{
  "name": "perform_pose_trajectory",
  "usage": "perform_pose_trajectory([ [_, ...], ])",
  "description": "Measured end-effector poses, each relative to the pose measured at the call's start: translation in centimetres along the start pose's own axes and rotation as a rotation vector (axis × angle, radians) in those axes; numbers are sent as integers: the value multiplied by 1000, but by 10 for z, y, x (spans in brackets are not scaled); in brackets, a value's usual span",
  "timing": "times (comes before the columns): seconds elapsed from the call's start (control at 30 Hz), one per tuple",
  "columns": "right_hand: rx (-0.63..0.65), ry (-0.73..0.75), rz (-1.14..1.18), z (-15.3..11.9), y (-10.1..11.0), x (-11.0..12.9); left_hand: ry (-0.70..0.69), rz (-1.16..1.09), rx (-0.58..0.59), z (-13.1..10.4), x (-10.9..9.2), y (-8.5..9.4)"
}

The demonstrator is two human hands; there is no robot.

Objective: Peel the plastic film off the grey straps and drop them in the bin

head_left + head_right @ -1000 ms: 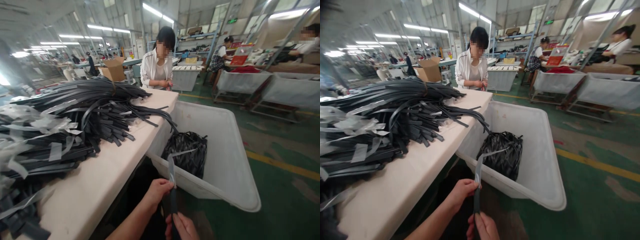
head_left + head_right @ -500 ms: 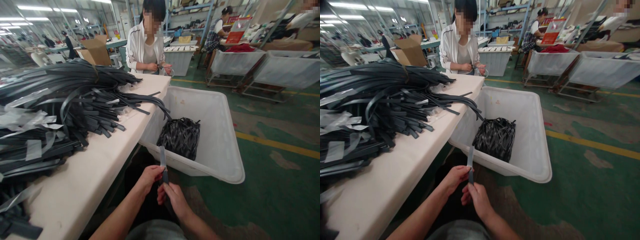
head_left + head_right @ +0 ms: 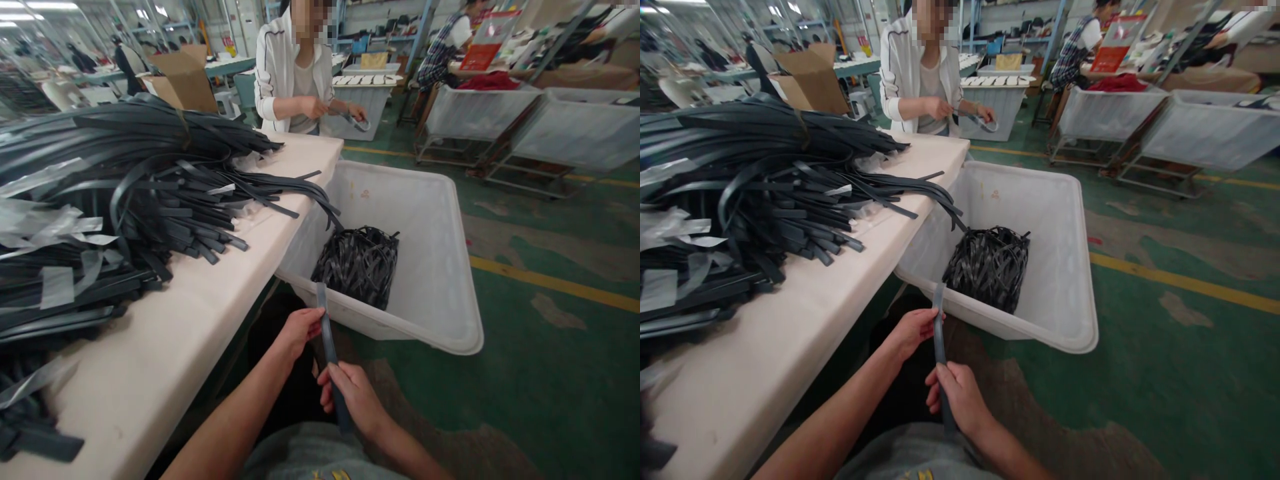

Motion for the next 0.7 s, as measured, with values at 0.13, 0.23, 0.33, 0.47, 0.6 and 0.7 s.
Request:
perform_pose_trajectory([
  [0.13,-67,87,-12,21,16,25,41,10,89,-9,20,-15],
  [0.23,-183,328,-246,16,34,45,32,-33,78,-8,11,-10],
  [0.33,-336,753,-708,-9,38,67,47,-77,25,-6,-3,2],
  [0.47,-295,1142,-1150,-32,14,80,70,-90,70,-9,-3,0],
  [0.6,-260,1216,-1209,-21,9,94,61,-115,170,-19,10,-14],
  [0.7,-267,1218,-1114,-7,17,102,79,-143,210,-26,19,-17],
])
Point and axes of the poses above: each hand's wrist, its own z-axis towards the middle knuckle, its own y-axis out of the back of the hand, x = y × z, the point moved 7 cm from there along z, towards the middle knuckle, and after that the axes turned 3 degrees about -z, right-handed, at the moved point
